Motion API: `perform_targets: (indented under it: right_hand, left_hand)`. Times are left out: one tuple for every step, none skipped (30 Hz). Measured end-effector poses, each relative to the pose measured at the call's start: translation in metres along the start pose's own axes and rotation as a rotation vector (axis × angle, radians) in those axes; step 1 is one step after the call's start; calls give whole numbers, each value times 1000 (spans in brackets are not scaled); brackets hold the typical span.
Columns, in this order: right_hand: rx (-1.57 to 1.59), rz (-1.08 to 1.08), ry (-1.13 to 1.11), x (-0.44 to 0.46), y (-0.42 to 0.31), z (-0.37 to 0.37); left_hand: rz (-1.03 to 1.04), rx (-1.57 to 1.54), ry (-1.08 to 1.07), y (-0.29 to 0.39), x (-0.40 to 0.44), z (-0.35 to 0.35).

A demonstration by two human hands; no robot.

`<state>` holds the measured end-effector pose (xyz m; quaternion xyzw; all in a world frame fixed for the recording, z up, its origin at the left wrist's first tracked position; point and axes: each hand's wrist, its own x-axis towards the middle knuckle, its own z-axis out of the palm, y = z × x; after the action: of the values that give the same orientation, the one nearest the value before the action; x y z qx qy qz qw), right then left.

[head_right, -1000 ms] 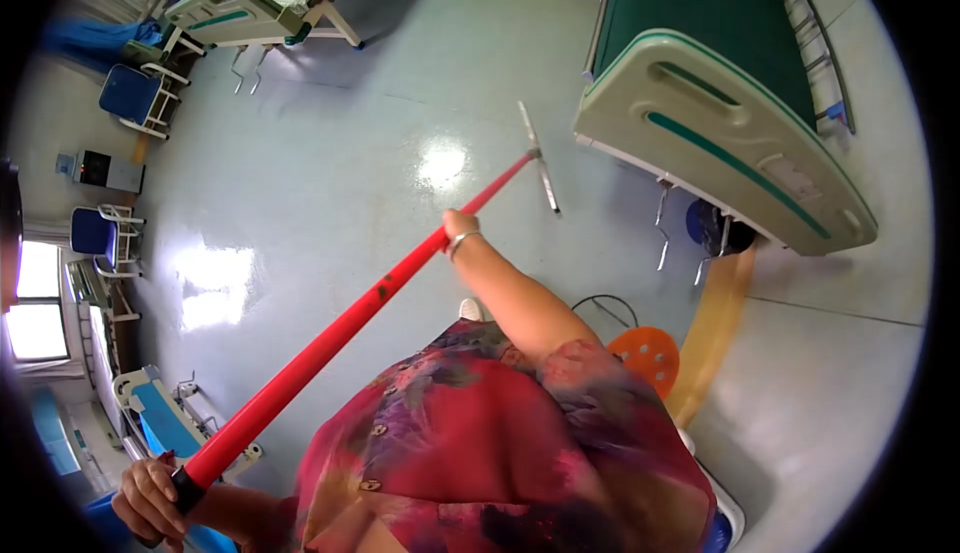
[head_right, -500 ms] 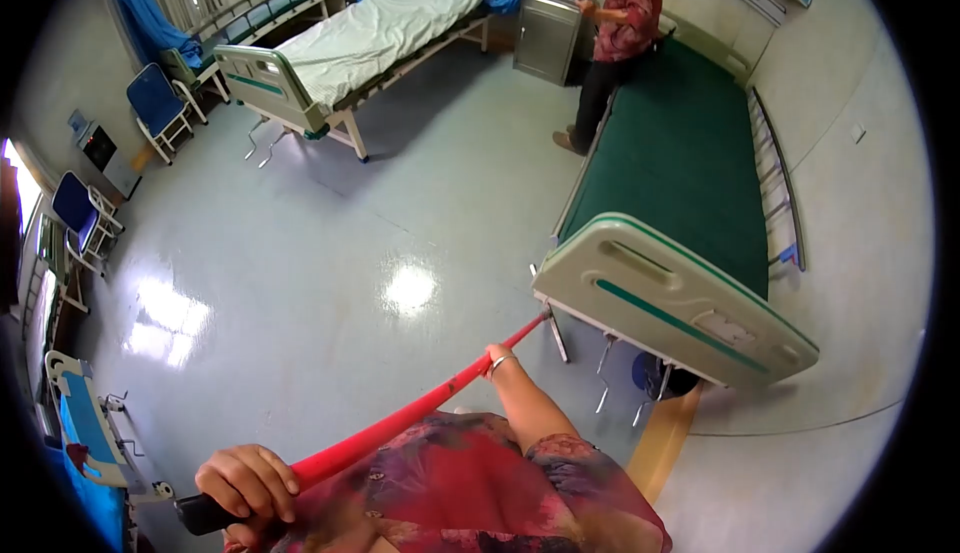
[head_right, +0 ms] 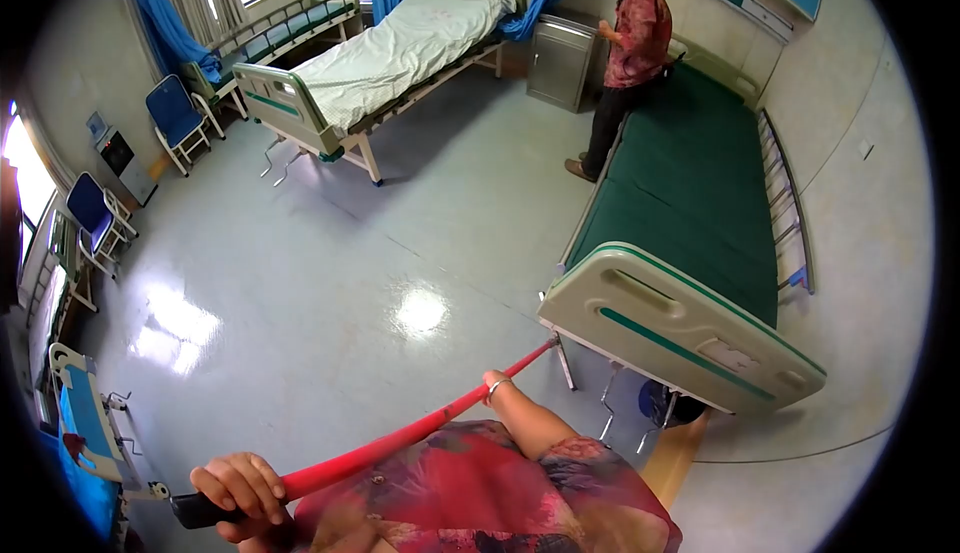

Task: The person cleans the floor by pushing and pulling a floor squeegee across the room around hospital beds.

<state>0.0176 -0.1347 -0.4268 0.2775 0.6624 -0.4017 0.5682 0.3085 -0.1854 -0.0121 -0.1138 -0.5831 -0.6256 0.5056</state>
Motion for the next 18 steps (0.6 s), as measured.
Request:
perform_targets:
  right_hand:
    - [-12, 8, 0, 1, 0, 0]
    - [-11, 13, -3, 1, 0, 0]
    - [-31, 13, -8, -2, -2, 1]
    - [-51, 14, -13, -6, -3, 1]
    - [-52, 21, -17, -7, -4, 1]
    - [-12, 25, -30, -9, -5, 1]
    - [27, 30, -42, -10, -6, 1]
    - [26, 37, -44, -12, -6, 2]
    - [76, 12, -3, -14, -5, 4]
    - [125, -13, 38, -14, -5, 5]
    - [122, -4, 39, -15, -5, 4]
    - [123, -29, 32, -14, -6, 4]
    - [123, -53, 25, -14, -6, 3]
    - [114, -42, 28, -14, -7, 4]
    - [148, -72, 13, -14, -8, 4]
    - [174, -92, 2, -13, -4, 3]
    - [166, -100, -4, 3, -1, 1]
    - [209, -105, -64, 4, 0, 0]
  left_hand:
    - [35, 11, 36, -3, 0, 1]
    - [69, 21, 74, -5, 1, 2]
    - [64, 24, 73, -6, 1, 2]
    - [75, 38, 97, -7, 1, 2]
    - [84, 53, 121, -8, 2, 3]
    - [76, 57, 122, -9, 3, 4]
    - [74, 71, 165, -10, 4, 6]
    - [74, 84, 209, -10, 5, 8]
    - [67, 87, 210, -11, 7, 9]
    - [74, 79, 223, -13, 9, 10]
    - [81, 72, 238, -15, 10, 11]
    - [73, 77, 243, -17, 11, 12]
    - [85, 95, 266, -18, 12, 12]
    - [97, 114, 293, -20, 11, 13]
    - [106, 136, 324, -22, 9, 14]
    - [107, 141, 353, -25, 8, 16]
    - [106, 153, 393, -29, 7, 18]
    - [92, 141, 411, -30, 6, 19]
